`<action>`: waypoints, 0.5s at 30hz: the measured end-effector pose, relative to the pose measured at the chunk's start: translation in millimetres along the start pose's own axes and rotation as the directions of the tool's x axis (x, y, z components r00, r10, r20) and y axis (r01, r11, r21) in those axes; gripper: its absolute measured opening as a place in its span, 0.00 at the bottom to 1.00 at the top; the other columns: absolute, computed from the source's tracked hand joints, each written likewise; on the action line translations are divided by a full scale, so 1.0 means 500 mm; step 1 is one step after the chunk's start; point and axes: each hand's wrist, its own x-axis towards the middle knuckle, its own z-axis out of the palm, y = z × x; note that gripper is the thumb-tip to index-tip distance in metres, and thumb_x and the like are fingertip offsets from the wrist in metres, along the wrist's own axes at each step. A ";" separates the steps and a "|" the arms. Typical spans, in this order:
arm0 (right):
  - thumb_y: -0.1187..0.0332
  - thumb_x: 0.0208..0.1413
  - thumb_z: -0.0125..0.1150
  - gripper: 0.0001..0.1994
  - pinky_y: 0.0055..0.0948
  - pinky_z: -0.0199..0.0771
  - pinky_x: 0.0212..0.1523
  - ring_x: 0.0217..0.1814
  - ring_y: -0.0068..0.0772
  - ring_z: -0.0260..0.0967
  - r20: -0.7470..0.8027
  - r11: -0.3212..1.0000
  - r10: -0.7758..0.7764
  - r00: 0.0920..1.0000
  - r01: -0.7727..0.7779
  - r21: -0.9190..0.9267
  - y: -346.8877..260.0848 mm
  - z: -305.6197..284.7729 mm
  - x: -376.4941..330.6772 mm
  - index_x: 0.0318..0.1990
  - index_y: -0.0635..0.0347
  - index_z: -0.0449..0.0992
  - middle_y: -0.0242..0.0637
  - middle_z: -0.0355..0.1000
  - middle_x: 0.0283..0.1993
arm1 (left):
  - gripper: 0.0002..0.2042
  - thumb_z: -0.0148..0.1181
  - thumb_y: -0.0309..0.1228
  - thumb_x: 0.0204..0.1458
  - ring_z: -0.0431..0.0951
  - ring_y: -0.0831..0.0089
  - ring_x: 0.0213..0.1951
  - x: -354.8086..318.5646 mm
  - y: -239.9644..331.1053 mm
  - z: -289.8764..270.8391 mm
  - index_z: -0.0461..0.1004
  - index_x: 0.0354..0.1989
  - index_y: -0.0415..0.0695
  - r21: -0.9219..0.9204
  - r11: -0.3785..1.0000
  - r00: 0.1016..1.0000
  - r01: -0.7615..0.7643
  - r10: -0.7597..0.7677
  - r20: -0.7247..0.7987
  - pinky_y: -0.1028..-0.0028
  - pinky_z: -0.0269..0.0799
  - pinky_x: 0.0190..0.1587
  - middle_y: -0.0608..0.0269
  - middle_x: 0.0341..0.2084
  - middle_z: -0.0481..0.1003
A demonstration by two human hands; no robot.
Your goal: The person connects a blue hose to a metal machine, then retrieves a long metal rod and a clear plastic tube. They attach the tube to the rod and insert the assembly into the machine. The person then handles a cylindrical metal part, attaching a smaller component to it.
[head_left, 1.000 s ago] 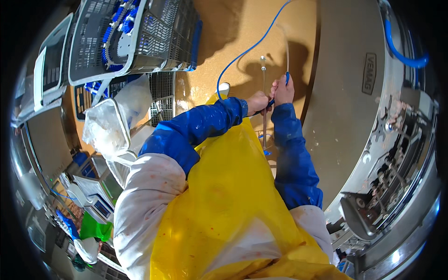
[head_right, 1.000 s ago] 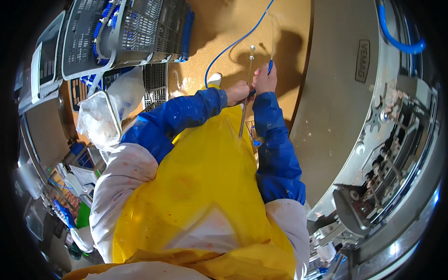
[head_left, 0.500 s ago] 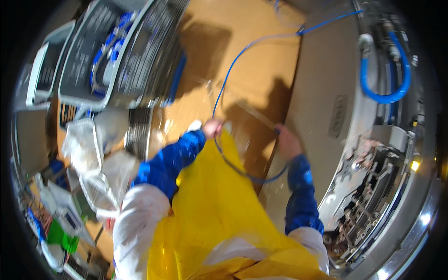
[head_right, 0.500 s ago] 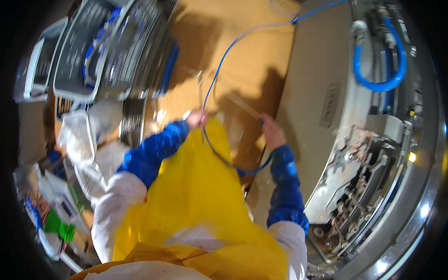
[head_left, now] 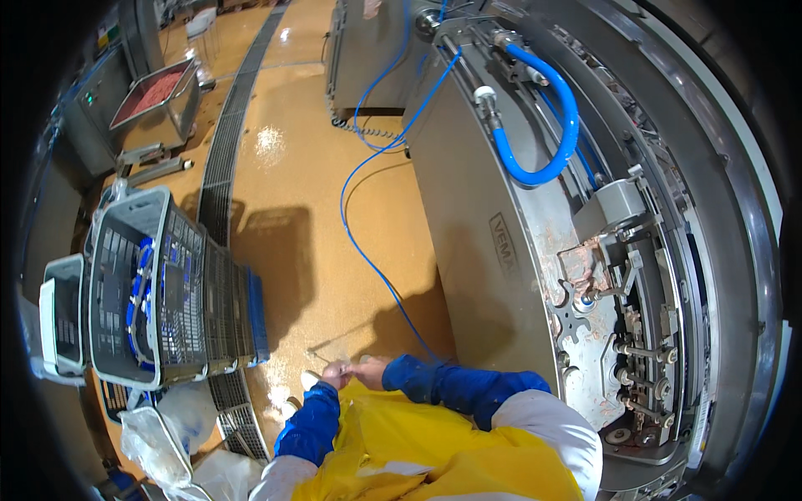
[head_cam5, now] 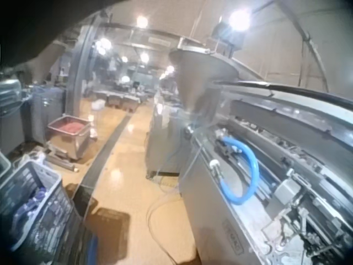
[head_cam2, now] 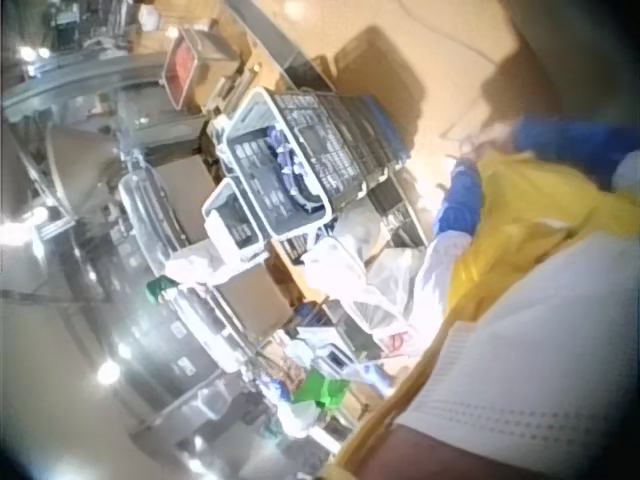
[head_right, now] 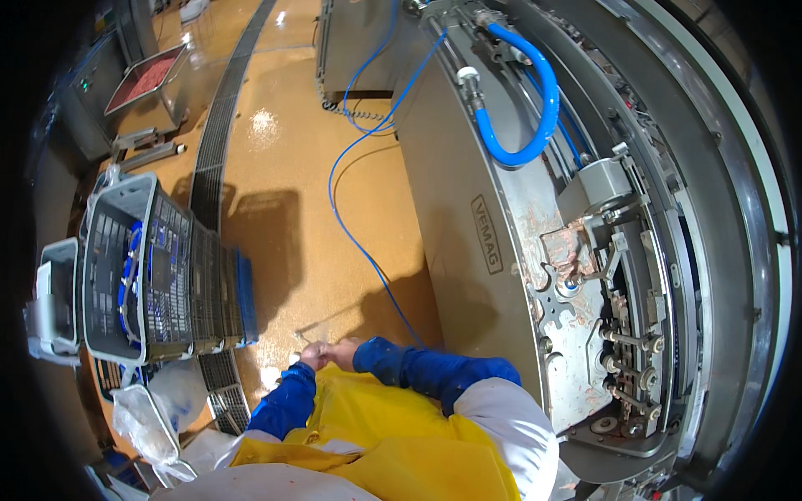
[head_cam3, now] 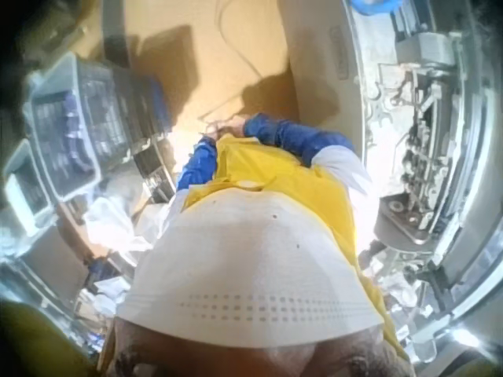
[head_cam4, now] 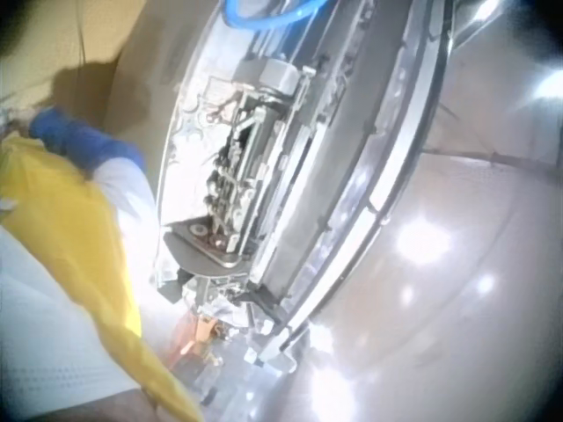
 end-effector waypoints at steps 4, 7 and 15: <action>0.62 0.66 0.52 0.18 0.54 0.80 0.54 0.54 0.61 0.80 -0.012 0.998 0.040 0.999 -0.040 -0.042 0.013 0.055 0.055 0.60 0.54 0.76 0.56 0.81 0.50 | 0.11 0.48 0.35 0.68 0.81 0.63 0.34 -0.022 0.004 0.045 0.76 0.40 0.44 -0.198 0.965 0.982 0.174 -0.185 -0.037 0.63 0.81 0.39 0.57 0.34 0.80; 0.63 0.64 0.52 0.16 0.54 0.81 0.53 0.53 0.60 0.81 -0.073 0.999 0.029 0.997 -0.032 -0.032 0.032 0.066 0.072 0.53 0.59 0.80 0.57 0.82 0.48 | 0.16 0.48 0.39 0.68 0.83 0.58 0.49 -0.090 0.020 0.144 0.79 0.49 0.43 0.088 0.984 0.956 0.152 -0.124 -0.265 0.59 0.81 0.53 0.51 0.48 0.83; 0.58 0.63 0.56 0.18 0.49 0.80 0.57 0.56 0.57 0.81 -0.037 0.990 0.140 0.989 -0.138 0.039 0.076 0.005 0.038 0.52 0.55 0.85 0.53 0.81 0.54 | 0.08 0.56 0.28 0.61 0.84 0.61 0.47 -0.051 0.033 0.221 0.80 0.44 0.43 -0.062 0.973 0.968 0.224 -0.230 -0.104 0.63 0.83 0.52 0.55 0.43 0.84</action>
